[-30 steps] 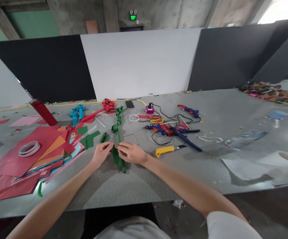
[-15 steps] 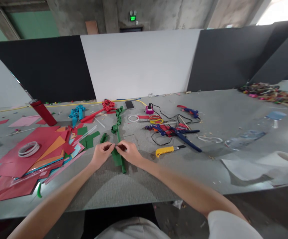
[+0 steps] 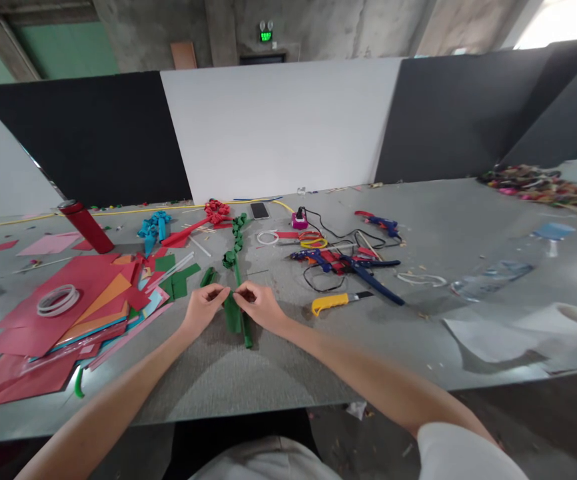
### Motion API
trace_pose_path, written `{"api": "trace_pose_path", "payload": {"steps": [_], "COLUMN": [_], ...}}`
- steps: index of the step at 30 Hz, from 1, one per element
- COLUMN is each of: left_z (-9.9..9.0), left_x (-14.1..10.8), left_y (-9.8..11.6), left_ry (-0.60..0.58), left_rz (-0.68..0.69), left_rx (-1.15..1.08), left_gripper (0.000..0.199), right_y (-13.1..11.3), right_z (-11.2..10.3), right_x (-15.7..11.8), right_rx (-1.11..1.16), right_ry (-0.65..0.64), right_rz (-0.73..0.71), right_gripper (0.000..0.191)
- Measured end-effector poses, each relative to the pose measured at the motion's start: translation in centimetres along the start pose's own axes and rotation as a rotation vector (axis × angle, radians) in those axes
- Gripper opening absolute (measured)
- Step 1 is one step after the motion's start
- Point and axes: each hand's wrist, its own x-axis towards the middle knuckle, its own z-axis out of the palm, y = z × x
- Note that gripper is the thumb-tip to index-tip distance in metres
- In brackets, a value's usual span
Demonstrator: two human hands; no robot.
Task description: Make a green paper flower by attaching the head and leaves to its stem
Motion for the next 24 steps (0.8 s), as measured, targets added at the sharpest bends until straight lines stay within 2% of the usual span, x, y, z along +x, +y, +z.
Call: {"api": "trace_pose_path", "payload": {"steps": [10, 24], "left_z": [0.07, -0.12], "left_x": [-0.13, -0.19], "left_y": [0.02, 0.58], "left_ry": [-0.029, -0.073], "left_rz": [0.008, -0.013], "left_rx": [-0.017, -0.04], "left_gripper": [0.025, 0.034], "right_y": [0.35, 0.63], "right_z": [0.14, -0.15], "right_x": [-0.19, -0.03], "right_rx": [0.109, 0.026], "right_ry": [-0.066, -0.006], "right_rz": [0.041, 0.018], "right_gripper": [0.025, 0.03]}}
